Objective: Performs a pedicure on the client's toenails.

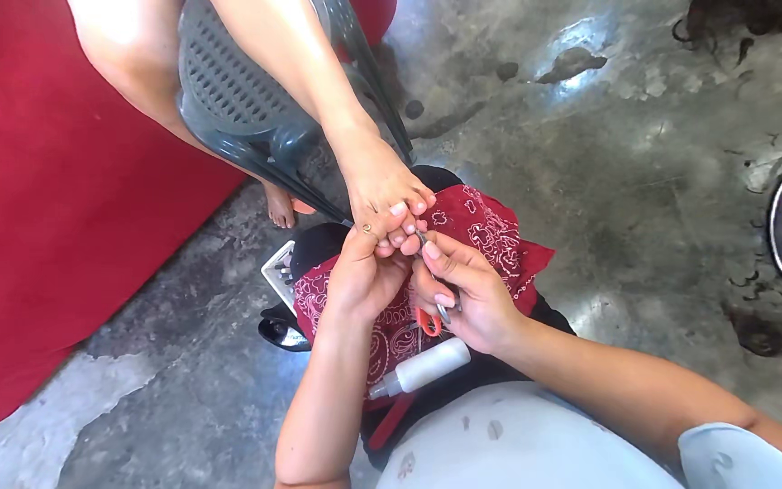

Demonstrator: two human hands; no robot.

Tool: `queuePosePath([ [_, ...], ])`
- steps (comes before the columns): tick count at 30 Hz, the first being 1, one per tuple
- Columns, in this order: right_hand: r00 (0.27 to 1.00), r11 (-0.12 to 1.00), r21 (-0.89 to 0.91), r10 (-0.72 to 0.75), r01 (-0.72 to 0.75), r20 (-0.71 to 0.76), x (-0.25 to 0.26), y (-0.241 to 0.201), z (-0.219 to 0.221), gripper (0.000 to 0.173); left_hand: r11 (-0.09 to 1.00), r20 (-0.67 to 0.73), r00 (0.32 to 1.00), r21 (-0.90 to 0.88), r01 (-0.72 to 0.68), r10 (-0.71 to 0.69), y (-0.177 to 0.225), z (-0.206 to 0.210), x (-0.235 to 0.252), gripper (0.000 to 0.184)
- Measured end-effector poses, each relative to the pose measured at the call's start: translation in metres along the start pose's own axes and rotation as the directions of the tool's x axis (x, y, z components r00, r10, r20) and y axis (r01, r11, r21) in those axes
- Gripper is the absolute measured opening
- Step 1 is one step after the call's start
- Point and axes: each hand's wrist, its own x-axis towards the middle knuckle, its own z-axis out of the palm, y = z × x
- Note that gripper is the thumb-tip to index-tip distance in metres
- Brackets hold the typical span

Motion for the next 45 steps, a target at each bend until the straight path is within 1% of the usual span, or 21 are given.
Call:
queuePosePath([
  [8, 1.000, 1.000, -0.015, 0.018, -0.019, -0.005, -0.0007, -0.0027, -0.0007, 0.030, 1.000, 0.010, 1.000, 0.014, 0.006, -0.006, 0.0010, -0.0002, -0.0006, 0.019],
  [13, 1.000, 1.000, -0.005, 0.007, -0.007, -0.020, 0.0002, -0.0020, 0.0016, 0.025, 1.000, 0.007, 1.000, 0.018, 0.006, -0.006, 0.0001, -0.0008, -0.0007, 0.019],
  [17, 1.000, 1.000, 0.001, -0.007, 0.007, 0.006, -0.0008, 0.0004, -0.0004, 0.023, 1.000, 0.019, 1.000, 0.017, -0.009, 0.008, 0.0002, -0.0006, -0.0003, 0.017],
  [26, 1.000, 1.000, -0.014, -0.016, 0.016, 0.009, 0.0001, -0.0009, -0.0011, 0.028, 1.000, 0.028, 1.000, 0.007, 0.002, -0.002, 0.0005, -0.0020, -0.0003, 0.017],
  [30, 1.000, 1.000, -0.019, -0.001, 0.001, -0.008, 0.0006, -0.0011, 0.0006, 0.025, 1.000, 0.007, 1.000, 0.006, -0.010, 0.010, -0.0003, -0.0023, -0.0007, 0.014],
  [33, 1.000, 1.000, 0.005, -0.021, 0.021, 0.004, -0.0003, 0.0009, 0.0002, 0.026, 1.000, 0.013, 1.000, -0.002, -0.008, 0.008, -0.0004, -0.0021, -0.0002, 0.012],
  [38, 0.999, 0.999, -0.027, -0.035, 0.036, 0.008, -0.0007, 0.0015, -0.0009, 0.027, 1.000, 0.025, 1.000, 0.008, -0.003, 0.003, 0.0002, -0.0023, -0.0002, 0.015],
  [43, 1.000, 0.999, -0.041, -0.014, 0.013, -0.022, 0.0013, -0.0016, 0.0003, 0.027, 1.000, 0.019, 1.000, 0.016, 0.007, -0.008, -0.0003, -0.0059, 0.0005, 0.014],
  [45, 1.000, 1.000, -0.019, -0.006, 0.006, -0.011, 0.0008, -0.0016, -0.0001, 0.026, 1.000, 0.009, 1.000, 0.014, 0.002, -0.002, -0.0007, -0.0059, 0.0002, 0.012],
])
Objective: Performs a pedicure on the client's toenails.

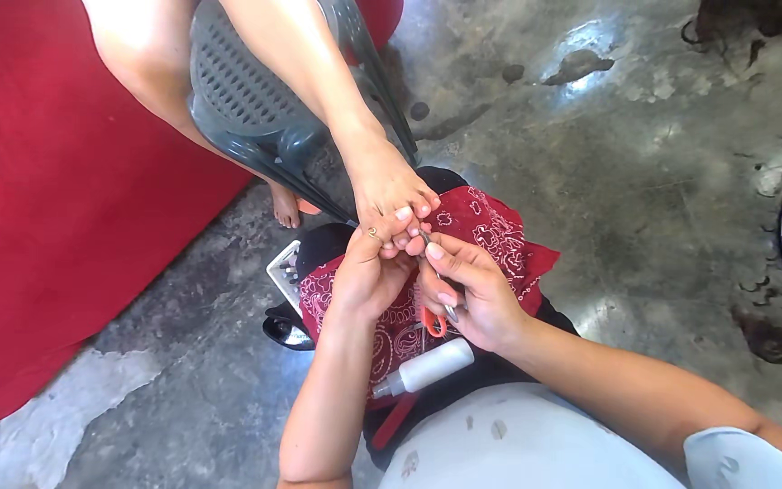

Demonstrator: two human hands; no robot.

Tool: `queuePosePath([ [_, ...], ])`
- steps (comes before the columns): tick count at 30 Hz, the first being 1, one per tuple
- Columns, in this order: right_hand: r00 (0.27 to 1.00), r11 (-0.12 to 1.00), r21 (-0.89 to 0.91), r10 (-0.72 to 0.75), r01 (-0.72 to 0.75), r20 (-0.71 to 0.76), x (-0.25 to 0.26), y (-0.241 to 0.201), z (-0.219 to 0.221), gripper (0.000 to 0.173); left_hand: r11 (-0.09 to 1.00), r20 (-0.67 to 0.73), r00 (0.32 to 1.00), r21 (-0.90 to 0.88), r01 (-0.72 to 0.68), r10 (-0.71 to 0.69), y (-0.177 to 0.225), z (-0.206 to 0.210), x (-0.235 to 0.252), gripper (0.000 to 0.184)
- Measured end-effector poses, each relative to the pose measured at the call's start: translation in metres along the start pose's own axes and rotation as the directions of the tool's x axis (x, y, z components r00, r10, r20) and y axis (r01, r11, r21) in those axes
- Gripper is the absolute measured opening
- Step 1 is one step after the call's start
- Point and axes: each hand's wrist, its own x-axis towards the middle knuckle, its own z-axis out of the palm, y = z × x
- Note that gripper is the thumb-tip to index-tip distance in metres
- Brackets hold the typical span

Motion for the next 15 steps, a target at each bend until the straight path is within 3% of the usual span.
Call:
queuePosePath([
  [9, 1.000, 0.999, -0.041, -0.014, 0.013, -0.001, 0.0004, -0.0002, -0.0027, 0.028, 1.000, 0.016, 1.000, 0.022, 0.007, -0.008, 0.0015, 0.0014, -0.0007, 0.019],
  [15, 0.999, 1.000, 0.027, -0.005, 0.004, 0.035, 0.0002, 0.0003, -0.0036, 0.027, 1.000, 0.017, 1.000, 0.004, -0.002, 0.002, 0.0002, -0.0006, -0.0006, 0.013],
])
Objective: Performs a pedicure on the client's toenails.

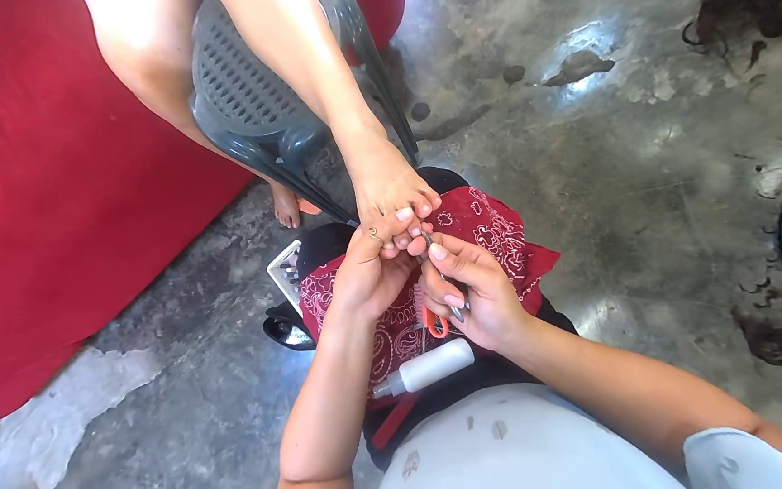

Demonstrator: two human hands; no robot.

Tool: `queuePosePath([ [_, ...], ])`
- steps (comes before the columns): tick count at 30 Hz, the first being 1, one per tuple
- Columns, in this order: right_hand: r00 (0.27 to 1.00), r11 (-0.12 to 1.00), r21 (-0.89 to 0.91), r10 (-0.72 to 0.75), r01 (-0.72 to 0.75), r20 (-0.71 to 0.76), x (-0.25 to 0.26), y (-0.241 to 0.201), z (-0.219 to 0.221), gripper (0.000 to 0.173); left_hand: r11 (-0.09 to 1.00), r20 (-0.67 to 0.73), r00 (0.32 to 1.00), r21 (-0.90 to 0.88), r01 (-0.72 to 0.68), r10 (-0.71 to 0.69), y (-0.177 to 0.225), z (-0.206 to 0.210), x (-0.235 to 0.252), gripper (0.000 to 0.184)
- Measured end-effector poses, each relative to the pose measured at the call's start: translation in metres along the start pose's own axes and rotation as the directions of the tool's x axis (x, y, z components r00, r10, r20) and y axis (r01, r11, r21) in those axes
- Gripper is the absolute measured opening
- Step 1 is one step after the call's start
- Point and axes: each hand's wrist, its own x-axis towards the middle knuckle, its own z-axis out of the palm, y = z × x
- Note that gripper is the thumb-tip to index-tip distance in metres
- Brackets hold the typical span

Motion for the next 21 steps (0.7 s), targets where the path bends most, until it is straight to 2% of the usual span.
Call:
queuePosePath([
  [5, 1.000, 0.999, -0.048, -0.011, 0.010, -0.010, 0.003, -0.001, -0.002, 0.029, 1.000, 0.002, 1.000, 0.010, 0.004, -0.004, 0.000, 0.000, 0.000, 0.014],
  [10, 0.994, 0.994, 0.093, 0.042, -0.052, 0.101, 0.002, 0.000, -0.009, 0.031, 1.000, 0.048, 0.999, -0.004, -0.015, 0.015, 0.001, -0.004, 0.000, 0.017],
  [17, 0.978, 0.990, 0.085, 0.093, -0.111, 0.186, 0.004, 0.000, -0.009, 0.036, 0.997, 0.118, 0.993, -0.080, 0.023, -0.013, 0.003, -0.014, 0.000, 0.017],
  [21, 0.976, 0.985, 0.098, 0.121, -0.140, 0.184, 0.005, -0.001, -0.010, 0.036, 0.994, 0.127, 0.992, -0.106, 0.042, -0.028, 0.003, -0.016, -0.001, 0.016],
])
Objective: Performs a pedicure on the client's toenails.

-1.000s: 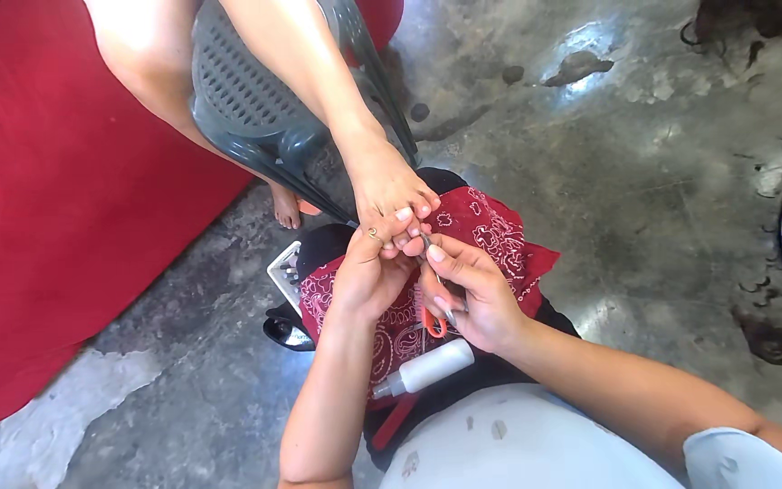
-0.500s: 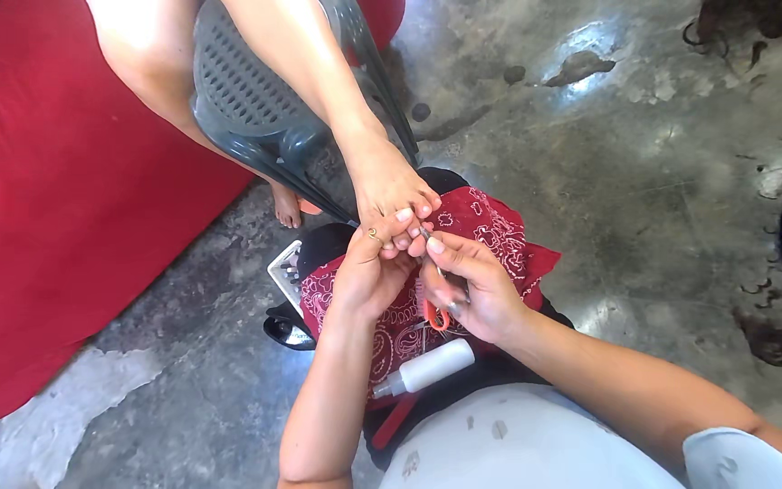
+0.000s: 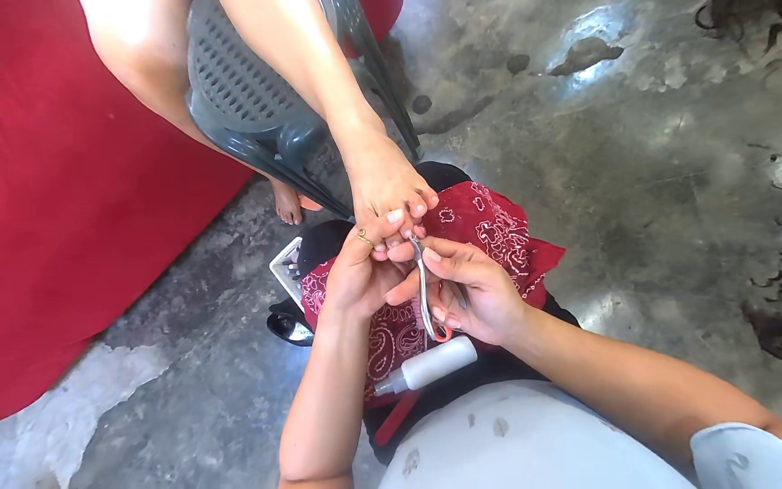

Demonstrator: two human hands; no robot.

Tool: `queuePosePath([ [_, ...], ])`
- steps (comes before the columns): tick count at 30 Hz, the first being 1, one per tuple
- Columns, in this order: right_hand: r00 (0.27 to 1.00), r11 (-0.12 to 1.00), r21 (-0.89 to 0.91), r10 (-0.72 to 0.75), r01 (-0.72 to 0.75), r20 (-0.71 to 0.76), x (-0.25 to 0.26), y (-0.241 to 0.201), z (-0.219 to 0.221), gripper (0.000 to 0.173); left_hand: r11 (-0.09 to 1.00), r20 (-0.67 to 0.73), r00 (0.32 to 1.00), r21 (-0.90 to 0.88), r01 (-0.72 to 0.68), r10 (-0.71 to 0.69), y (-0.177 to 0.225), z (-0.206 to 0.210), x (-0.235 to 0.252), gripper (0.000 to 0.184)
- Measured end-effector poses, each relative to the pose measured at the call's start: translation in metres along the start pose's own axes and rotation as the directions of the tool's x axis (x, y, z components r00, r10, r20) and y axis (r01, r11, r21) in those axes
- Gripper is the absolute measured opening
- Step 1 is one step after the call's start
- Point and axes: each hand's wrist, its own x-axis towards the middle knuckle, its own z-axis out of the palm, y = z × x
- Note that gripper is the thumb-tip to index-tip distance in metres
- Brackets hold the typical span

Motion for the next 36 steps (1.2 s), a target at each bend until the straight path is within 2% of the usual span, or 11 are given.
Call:
queuePosePath([
  [11, 0.999, 0.998, 0.022, 0.052, -0.052, 0.016, 0.001, -0.004, -0.002, 0.036, 1.000, 0.000, 1.000, 0.001, -0.007, 0.007, -0.001, -0.002, 0.000, 0.015],
  [20, 0.996, 0.988, 0.126, 0.084, -0.087, 0.031, 0.001, -0.002, -0.004, 0.035, 1.000, -0.004, 1.000, 0.010, -0.002, 0.002, -0.001, -0.004, 0.000, 0.011],
  [24, 0.994, 0.960, 0.263, 0.077, -0.096, 0.083, 0.002, 0.003, -0.003, 0.032, 0.999, -0.006, 1.000, 0.026, -0.023, 0.023, 0.000, -0.002, 0.001, 0.013],
  [29, 0.977, 0.804, 0.566, 0.090, -0.185, 0.192, 0.002, 0.007, -0.001, 0.023, 0.998, -0.036, 0.999, 0.051, -0.033, 0.035, -0.001, 0.001, 0.001, 0.010],
  [36, 0.982, 0.751, 0.639, 0.069, -0.167, 0.176, 0.000, 0.008, 0.004, 0.023, 0.997, -0.033, 0.998, 0.058, -0.044, 0.046, -0.002, 0.002, 0.002, 0.008],
])
